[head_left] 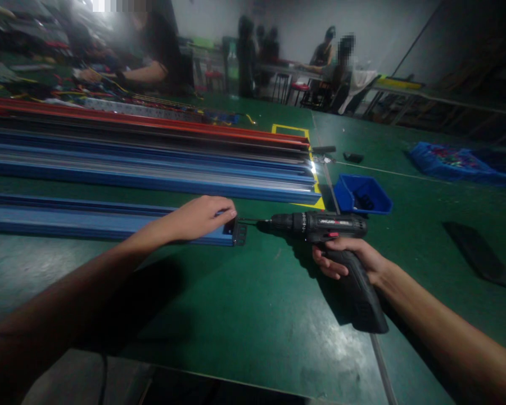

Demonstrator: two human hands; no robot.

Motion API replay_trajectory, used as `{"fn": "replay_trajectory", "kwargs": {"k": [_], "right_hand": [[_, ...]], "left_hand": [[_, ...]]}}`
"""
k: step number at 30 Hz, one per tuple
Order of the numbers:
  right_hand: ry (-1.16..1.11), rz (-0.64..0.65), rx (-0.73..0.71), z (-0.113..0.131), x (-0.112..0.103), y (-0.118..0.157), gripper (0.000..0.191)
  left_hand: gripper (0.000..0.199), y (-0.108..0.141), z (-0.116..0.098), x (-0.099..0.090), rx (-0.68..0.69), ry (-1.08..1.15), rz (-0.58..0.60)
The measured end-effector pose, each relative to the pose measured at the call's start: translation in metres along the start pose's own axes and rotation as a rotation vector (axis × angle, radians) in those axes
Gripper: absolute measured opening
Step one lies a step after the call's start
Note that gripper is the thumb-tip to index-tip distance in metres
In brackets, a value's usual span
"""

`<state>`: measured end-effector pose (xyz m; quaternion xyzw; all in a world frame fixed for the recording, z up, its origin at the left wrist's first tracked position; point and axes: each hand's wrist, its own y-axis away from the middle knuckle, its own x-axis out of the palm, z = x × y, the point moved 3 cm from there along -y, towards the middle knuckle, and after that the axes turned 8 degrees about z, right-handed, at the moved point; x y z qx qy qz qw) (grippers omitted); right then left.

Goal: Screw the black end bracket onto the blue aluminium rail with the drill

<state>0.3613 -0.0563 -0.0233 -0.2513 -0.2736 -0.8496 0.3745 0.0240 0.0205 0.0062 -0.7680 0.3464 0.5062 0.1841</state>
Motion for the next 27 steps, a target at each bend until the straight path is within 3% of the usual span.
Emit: {"fn": "replay_trajectory", "kwargs": {"k": [27], "right_hand": [[0.027, 0.029, -0.041, 0.0017, 0.0014, -0.0020, 0.025]], "left_hand": [[0.043, -0.0002, -0.0007, 0.0000, 0.022, 0.008, -0.010]]}}
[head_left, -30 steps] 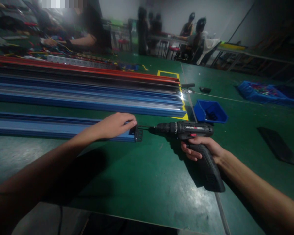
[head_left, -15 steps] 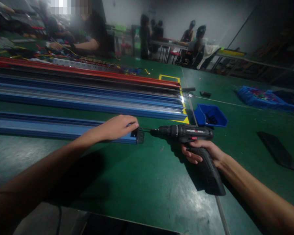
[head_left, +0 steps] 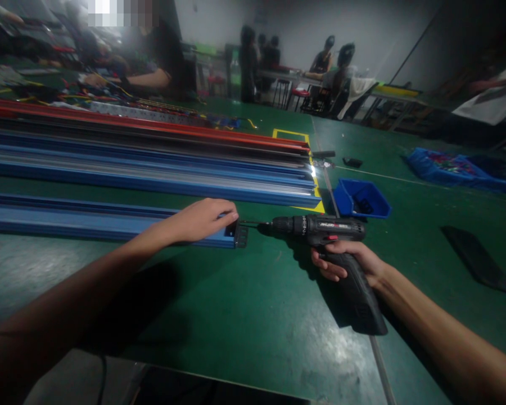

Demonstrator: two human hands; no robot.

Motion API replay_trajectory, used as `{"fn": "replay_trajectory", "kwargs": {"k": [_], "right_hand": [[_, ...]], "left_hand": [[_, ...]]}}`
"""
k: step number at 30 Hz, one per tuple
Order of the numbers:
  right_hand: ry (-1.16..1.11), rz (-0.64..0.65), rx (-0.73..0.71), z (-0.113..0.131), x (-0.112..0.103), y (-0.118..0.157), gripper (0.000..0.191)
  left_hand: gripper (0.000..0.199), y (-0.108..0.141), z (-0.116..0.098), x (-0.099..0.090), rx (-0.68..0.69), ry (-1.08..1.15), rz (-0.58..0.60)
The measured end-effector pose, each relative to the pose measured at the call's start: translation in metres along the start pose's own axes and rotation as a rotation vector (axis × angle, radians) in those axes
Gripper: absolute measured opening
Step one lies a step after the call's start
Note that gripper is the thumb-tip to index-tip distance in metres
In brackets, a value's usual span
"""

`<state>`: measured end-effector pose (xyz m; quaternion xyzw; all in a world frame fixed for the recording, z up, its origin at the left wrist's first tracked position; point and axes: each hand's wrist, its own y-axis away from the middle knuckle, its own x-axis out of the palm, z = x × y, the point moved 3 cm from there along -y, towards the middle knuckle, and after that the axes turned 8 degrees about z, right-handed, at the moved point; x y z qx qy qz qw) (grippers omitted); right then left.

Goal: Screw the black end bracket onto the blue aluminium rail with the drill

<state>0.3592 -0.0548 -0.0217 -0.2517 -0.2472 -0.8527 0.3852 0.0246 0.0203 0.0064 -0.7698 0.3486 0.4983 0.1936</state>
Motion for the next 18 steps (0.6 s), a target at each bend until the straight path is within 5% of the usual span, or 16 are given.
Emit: {"fn": "replay_trajectory", "kwargs": {"k": [18], "right_hand": [[0.004, 0.013, -0.003, -0.0024, -0.0047, 0.0016, 0.026]], "left_hand": [[0.039, -0.0003, 0.0003, 0.0012, -0.013, 0.013, 0.004]]}}
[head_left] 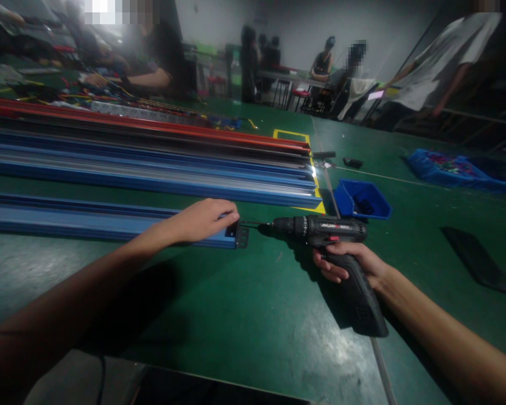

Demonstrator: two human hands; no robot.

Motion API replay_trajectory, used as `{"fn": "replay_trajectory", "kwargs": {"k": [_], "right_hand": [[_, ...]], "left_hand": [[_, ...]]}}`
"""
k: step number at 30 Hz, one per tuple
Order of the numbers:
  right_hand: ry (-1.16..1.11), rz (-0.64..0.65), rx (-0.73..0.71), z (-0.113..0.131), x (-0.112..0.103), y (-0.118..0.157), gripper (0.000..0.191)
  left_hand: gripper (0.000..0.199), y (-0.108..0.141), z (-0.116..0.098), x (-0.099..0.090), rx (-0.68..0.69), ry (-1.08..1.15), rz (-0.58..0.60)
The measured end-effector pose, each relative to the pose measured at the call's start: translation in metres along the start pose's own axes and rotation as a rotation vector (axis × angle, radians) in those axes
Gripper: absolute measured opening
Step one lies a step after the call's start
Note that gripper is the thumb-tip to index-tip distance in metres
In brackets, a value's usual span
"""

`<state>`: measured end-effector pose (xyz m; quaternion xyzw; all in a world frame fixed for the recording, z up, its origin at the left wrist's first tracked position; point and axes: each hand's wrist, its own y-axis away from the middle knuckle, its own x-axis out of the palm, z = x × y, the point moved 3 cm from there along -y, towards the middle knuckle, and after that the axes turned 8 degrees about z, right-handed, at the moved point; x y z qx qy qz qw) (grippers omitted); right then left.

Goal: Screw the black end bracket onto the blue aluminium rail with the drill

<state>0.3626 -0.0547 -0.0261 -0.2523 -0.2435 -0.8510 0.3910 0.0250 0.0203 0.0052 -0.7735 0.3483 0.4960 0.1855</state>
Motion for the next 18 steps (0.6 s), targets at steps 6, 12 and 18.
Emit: {"fn": "replay_trajectory", "kwargs": {"k": [6, 12, 18], "right_hand": [[0.001, -0.005, 0.002, -0.0012, -0.0006, 0.0003, 0.026], [-0.001, -0.018, 0.006, -0.0004, -0.0002, -0.0002, 0.025], [-0.011, -0.040, 0.025, -0.0006, 0.0008, 0.0008, 0.026]], "left_hand": [[0.039, -0.0001, 0.0005, 0.0003, 0.008, -0.002, -0.007], [0.040, -0.0002, 0.0006, 0.0001, 0.009, 0.000, -0.006], [0.040, -0.0011, 0.0026, 0.0011, 0.002, -0.017, -0.006]]}}
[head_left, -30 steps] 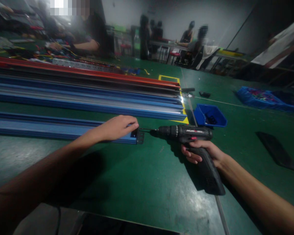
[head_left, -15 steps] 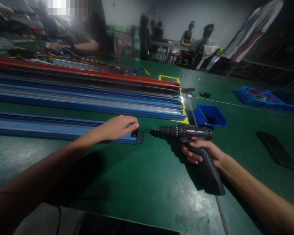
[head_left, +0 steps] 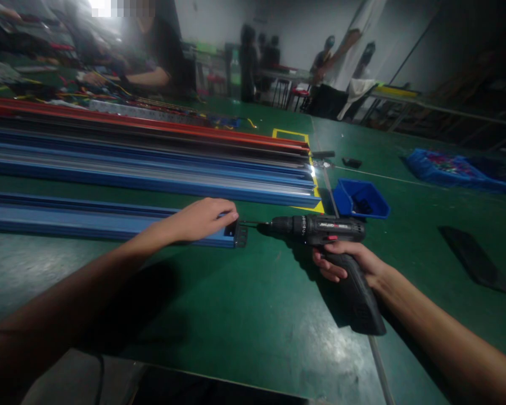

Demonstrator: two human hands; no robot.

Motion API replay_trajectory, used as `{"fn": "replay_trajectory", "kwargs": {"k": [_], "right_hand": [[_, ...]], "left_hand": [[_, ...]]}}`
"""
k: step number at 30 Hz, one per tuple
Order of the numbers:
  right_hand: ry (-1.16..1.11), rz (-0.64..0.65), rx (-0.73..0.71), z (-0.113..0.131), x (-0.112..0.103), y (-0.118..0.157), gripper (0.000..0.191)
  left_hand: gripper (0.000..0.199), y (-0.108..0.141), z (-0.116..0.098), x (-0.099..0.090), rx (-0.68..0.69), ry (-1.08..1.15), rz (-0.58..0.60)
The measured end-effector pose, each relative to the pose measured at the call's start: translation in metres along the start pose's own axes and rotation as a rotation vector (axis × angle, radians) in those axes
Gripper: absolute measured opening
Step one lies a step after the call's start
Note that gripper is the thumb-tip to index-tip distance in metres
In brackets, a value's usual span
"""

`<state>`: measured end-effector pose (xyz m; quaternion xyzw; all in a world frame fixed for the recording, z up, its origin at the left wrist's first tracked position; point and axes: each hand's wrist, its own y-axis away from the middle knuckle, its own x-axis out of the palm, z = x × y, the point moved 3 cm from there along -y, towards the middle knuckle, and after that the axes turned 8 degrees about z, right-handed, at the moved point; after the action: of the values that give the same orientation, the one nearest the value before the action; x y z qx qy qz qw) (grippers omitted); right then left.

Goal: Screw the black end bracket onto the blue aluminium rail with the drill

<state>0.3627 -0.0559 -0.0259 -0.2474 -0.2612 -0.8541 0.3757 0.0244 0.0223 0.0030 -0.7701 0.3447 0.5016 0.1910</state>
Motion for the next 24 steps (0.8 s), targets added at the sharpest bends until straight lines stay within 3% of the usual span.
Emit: {"fn": "replay_trajectory", "kwargs": {"k": [24], "right_hand": [[-0.012, -0.003, -0.014, 0.0012, 0.0029, -0.0007, 0.024]], "left_hand": [[0.041, 0.0017, -0.0035, -0.0022, -0.005, 0.001, 0.004]]}}
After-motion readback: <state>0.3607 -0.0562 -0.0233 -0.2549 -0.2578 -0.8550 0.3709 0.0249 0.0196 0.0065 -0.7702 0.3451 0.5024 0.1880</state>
